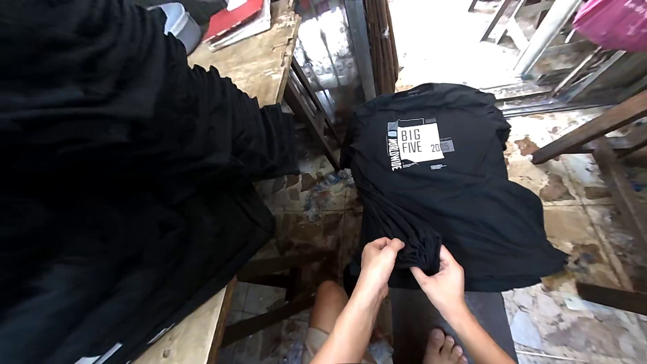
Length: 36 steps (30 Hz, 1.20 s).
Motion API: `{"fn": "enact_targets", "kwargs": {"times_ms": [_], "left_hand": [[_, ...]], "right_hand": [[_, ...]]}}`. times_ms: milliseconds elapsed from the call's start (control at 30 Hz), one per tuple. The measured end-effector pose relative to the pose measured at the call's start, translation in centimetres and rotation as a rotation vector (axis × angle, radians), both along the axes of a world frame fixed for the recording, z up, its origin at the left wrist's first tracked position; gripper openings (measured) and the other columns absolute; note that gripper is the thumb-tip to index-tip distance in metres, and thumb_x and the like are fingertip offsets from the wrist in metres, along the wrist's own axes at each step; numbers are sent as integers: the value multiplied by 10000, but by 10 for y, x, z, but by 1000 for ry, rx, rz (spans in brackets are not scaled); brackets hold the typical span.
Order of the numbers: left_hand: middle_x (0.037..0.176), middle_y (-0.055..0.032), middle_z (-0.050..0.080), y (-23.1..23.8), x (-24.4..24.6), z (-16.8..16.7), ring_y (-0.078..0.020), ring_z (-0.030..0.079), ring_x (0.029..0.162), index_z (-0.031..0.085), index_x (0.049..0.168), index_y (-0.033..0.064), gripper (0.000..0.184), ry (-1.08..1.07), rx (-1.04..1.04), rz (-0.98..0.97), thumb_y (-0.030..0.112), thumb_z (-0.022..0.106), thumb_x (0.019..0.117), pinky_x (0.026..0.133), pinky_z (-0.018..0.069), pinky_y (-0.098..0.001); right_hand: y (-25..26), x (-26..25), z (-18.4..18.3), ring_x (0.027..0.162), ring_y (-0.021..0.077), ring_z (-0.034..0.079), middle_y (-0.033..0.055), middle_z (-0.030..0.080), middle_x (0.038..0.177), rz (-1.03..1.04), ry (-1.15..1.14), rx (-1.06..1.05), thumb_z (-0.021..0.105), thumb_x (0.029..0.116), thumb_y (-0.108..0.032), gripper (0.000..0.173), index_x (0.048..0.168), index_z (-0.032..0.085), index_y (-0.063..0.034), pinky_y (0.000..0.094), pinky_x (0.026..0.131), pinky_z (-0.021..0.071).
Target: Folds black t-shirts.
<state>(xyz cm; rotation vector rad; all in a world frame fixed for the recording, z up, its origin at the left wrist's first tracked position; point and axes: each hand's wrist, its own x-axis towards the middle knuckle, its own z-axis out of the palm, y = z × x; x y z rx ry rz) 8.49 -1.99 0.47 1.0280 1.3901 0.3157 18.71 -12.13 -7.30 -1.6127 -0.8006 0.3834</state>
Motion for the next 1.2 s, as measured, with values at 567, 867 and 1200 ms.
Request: {"fn": "enact_targets", "kwargs": {"times_ms": [567, 867, 1200], "left_hand": [[1338, -147, 565, -2, 2, 1, -301, 507, 1290, 680, 1049, 103, 248, 173, 385, -120, 310, 685, 911, 1050, 454, -462], [1336, -126, 568, -15, -4, 9, -333, 484, 1290, 705, 1038, 154, 338, 228, 466, -52, 453, 716, 880, 1047, 430, -495], [1594, -139, 390, -11, -23, 2, -299, 503, 1361, 251, 1608, 152, 888, -237, 220, 71, 157, 715, 851, 1040, 489, -507]], "right_hand": [[-3, -3, -1, 889, 0, 714, -9, 759, 943, 32, -74, -38, 817, 619, -163, 468, 1051, 710, -17, 209, 809, 613], [-3, -11, 1, 869, 71, 725, -12, 759, 949, 59, -195, -87, 787, 627, -190, 417, 1028, 741, -83, 312, 770, 624], [2, -7, 9, 994, 254, 702, 69, 733, 1125, 315, -940, -64, 613, 886, -281, 326, 1167, 711, -149, 446, 846, 576]]}}
